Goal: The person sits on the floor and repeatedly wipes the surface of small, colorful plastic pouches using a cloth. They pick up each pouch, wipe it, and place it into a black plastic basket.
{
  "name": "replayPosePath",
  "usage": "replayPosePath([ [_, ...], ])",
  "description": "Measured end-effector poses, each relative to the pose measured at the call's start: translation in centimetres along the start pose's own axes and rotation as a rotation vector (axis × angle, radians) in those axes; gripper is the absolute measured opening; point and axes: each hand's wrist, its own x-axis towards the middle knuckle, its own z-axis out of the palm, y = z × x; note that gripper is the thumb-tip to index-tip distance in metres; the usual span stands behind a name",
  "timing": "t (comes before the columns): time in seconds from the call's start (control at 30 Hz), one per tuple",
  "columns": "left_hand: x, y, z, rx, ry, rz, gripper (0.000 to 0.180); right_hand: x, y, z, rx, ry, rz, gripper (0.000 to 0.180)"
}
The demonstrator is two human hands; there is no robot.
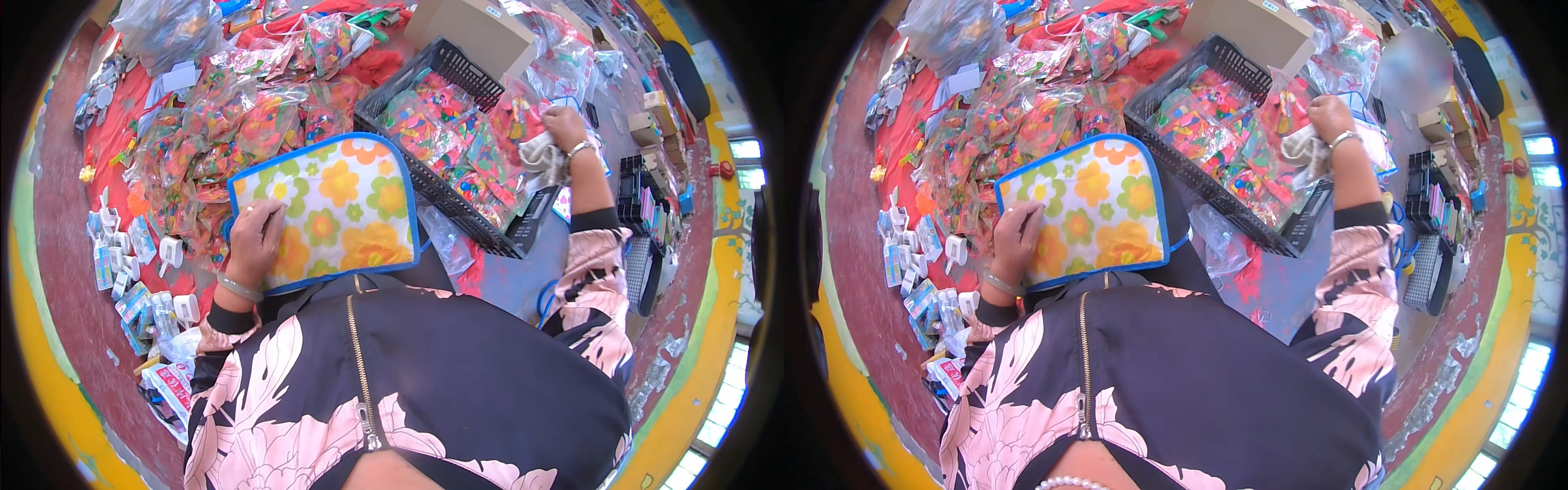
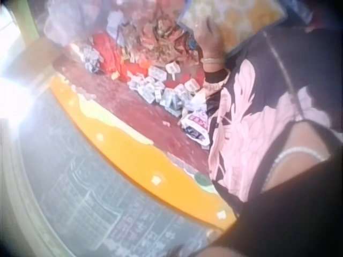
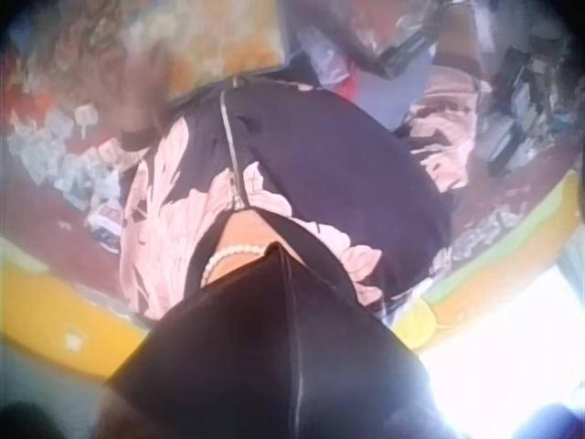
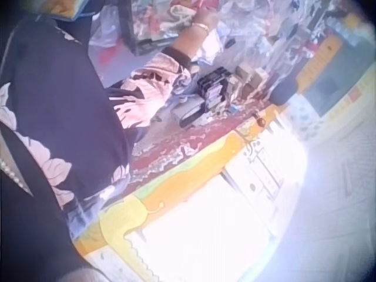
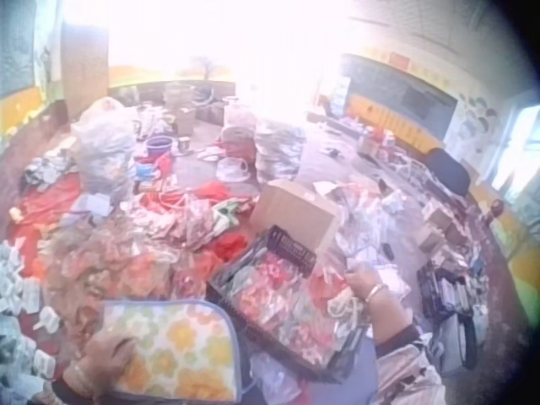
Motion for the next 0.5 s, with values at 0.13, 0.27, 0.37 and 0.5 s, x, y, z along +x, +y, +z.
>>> replayPosePath([
  [0.13,-0.2,0.2,0.5,0.010,0.020,-0.071,0.009,3.7,1.1,7.4,0.308,0.015,0.049,0.027],
  [0.27,0.2,0.3,0.7,0.001,0.019,-0.110,0.010,5.6,0.3,13.6,0.805,0.080,0.193,0.026],
  [0.37,0.2,0.2,0.8,0.018,0.047,-0.106,0.010,5.7,0.4,18.0,1.160,0.032,0.243,0.031],
  [0.5,0.9,0.8,0.8,-0.016,0.042,-0.151,0.009,1.2,4.5,28.7,0.553,-0.200,0.486,0.038],
])
